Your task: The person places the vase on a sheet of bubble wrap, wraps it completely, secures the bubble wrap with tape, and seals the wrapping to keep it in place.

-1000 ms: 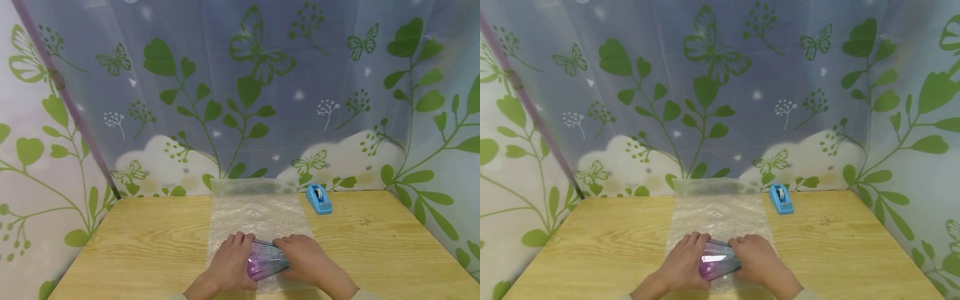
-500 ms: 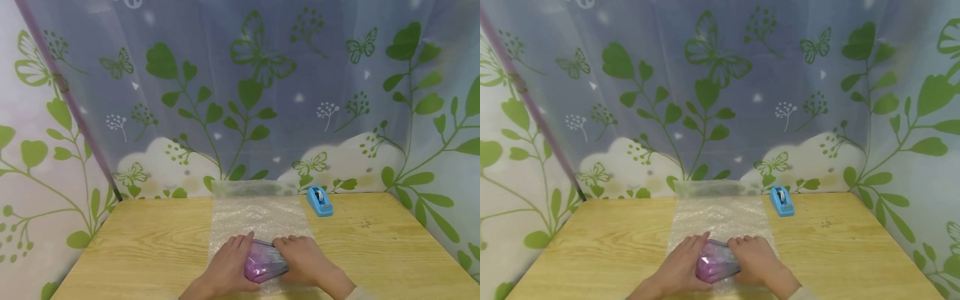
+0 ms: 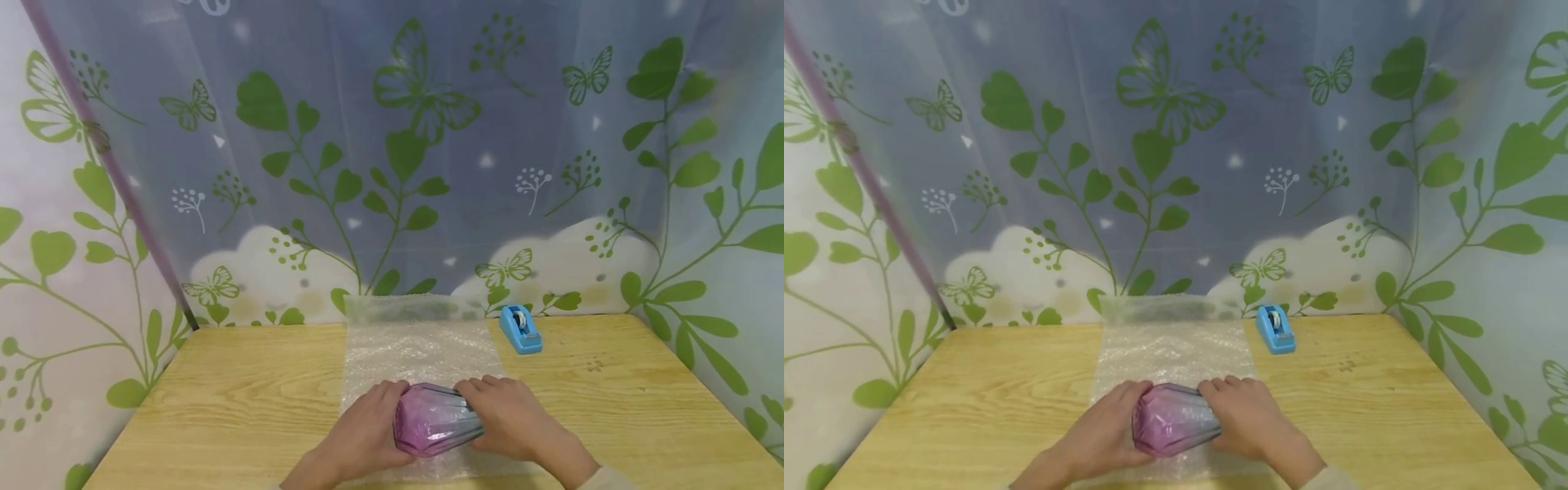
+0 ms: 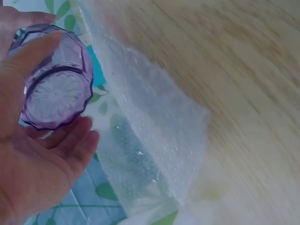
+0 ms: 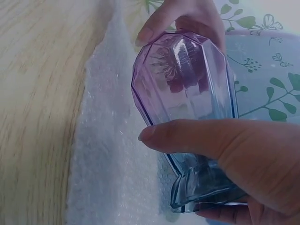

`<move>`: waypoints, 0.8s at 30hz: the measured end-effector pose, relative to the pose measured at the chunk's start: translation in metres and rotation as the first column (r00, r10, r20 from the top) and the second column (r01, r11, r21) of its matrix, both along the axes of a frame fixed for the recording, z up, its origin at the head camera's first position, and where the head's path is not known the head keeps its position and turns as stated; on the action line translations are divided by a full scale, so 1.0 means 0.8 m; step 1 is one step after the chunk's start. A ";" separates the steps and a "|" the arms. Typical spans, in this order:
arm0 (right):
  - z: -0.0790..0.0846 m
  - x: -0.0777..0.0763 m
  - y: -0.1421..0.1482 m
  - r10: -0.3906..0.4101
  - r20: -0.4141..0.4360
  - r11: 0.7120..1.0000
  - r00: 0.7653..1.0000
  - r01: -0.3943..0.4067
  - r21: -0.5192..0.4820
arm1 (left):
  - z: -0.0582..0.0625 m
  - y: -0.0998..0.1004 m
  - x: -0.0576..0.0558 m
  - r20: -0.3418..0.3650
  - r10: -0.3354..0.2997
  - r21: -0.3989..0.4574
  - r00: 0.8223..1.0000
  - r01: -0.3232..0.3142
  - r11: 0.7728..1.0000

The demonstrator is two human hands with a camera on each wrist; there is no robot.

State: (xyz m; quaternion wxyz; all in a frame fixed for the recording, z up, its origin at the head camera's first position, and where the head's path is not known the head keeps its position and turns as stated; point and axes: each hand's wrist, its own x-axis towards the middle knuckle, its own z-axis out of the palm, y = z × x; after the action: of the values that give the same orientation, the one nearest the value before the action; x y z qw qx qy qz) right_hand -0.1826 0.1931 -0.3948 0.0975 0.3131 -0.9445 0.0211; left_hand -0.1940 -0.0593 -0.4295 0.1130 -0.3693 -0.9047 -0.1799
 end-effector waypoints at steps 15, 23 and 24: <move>0.003 0.006 -0.010 -0.040 -0.069 0.997 0.997 0.045 0.067 | -0.015 0.007 0.002 -0.085 -0.021 0.086 0.996 0.028 0.996; -0.004 0.014 -0.030 -0.070 -0.107 0.995 0.992 0.076 0.059 | -0.016 0.014 0.004 -0.173 -0.018 0.116 0.985 0.039 0.992; -0.006 0.014 -0.033 -0.068 -0.113 0.997 0.991 0.073 0.041 | -0.016 0.015 0.005 -0.183 -0.017 0.111 0.983 0.038 0.993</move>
State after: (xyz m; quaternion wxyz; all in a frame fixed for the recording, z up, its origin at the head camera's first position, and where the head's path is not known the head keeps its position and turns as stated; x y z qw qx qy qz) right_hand -0.1713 0.1670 -0.3997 0.1438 0.2825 -0.9482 -0.0212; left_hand -0.1899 -0.0473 -0.4425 0.2136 -0.3896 -0.8736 -0.1985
